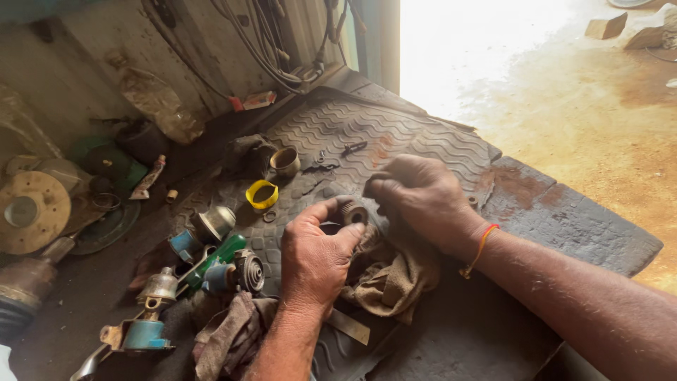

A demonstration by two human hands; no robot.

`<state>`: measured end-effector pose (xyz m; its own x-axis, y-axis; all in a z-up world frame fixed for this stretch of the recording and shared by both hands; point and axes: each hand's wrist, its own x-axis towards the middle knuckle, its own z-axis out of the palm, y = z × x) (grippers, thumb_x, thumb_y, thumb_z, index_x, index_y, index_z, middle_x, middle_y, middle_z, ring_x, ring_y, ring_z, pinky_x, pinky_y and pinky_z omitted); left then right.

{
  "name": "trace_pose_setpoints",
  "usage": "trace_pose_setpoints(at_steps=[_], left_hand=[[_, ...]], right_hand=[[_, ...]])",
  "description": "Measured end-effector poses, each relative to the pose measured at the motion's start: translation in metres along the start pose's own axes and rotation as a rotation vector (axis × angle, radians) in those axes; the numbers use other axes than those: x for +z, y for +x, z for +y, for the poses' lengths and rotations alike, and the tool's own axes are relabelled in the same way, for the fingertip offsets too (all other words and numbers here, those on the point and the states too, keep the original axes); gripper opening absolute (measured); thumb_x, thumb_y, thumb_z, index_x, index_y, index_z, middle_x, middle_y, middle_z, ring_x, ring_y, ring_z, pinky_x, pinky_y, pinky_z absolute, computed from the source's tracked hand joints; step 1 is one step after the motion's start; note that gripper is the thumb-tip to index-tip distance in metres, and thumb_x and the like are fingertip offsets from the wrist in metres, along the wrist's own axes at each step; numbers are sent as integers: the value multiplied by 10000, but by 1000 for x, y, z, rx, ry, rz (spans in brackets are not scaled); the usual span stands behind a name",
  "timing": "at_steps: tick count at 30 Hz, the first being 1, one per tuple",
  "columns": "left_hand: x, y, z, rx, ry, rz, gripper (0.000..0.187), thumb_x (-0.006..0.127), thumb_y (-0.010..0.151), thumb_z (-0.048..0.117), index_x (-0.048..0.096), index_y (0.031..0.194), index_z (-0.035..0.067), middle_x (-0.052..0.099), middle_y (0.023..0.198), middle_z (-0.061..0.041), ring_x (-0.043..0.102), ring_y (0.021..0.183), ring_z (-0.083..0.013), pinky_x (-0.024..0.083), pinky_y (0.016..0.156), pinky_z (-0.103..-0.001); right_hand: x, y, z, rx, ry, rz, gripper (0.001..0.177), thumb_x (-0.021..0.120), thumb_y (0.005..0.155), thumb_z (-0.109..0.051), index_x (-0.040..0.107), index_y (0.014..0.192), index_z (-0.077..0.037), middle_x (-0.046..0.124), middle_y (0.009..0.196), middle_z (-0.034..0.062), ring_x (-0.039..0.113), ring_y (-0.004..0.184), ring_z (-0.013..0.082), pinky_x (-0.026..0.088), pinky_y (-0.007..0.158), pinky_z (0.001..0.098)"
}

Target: The person cleans small mechanical parts on a workbench using a rag and a metal scraper. They wipe a cylindrical metal part, then use the scraper to remove residue from its interior. The person continues to wipe and scrape the part repeatedly.

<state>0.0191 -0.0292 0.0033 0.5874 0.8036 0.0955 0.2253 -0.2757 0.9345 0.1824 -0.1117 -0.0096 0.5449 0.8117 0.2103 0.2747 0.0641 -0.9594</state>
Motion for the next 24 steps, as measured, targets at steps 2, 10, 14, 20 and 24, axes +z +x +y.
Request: trace_pose_setpoints(at_steps=[2, 10, 14, 20, 24], left_hand=[[-1, 2, -5, 86, 96, 72, 416, 792, 763, 145, 748, 1172, 82, 804, 925, -47, 766, 801, -140, 617, 730, -297], [5, 2, -17, 306, 237, 102, 290, 736, 778, 129, 751, 1062, 74, 796, 918, -115, 773, 859, -250, 587, 763, -374], [3, 0, -9, 173, 197, 66, 315, 765, 715, 162, 764, 1022, 91, 802, 865, -101, 791, 784, -214, 605, 734, -346], [4, 0, 4, -37, 151, -8, 316, 794, 729, 162, 773, 1038, 102, 781, 753, -91, 740, 682, -169, 599, 696, -317], [7, 3, -8, 11, -84, -30, 276, 786, 770, 112, 751, 1035, 44, 793, 856, -2, 749, 766, -103, 624, 725, -275]], right_hand=[[-1, 1, 1, 5, 128, 10, 136, 716, 931, -178, 744, 944, -45, 744, 807, 39, 653, 715, 92, 549, 613, 265], [7, -5, -7, -653, -421, -180, 211, 817, 830, -154, 764, 1019, -76, 720, 1043, 98, 675, 959, 166, 562, 811, 293], [11, -5, -15, -80, -297, -185, 216, 816, 799, -181, 730, 968, -78, 754, 843, 42, 704, 759, 116, 585, 682, 292], [7, -6, -5, -145, -172, -99, 194, 782, 875, -211, 683, 900, -46, 718, 751, 58, 632, 693, 97, 551, 593, 312], [5, -2, 0, -184, -288, 34, 212, 763, 908, -205, 644, 859, -36, 680, 729, 55, 625, 667, 103, 539, 589, 289]])
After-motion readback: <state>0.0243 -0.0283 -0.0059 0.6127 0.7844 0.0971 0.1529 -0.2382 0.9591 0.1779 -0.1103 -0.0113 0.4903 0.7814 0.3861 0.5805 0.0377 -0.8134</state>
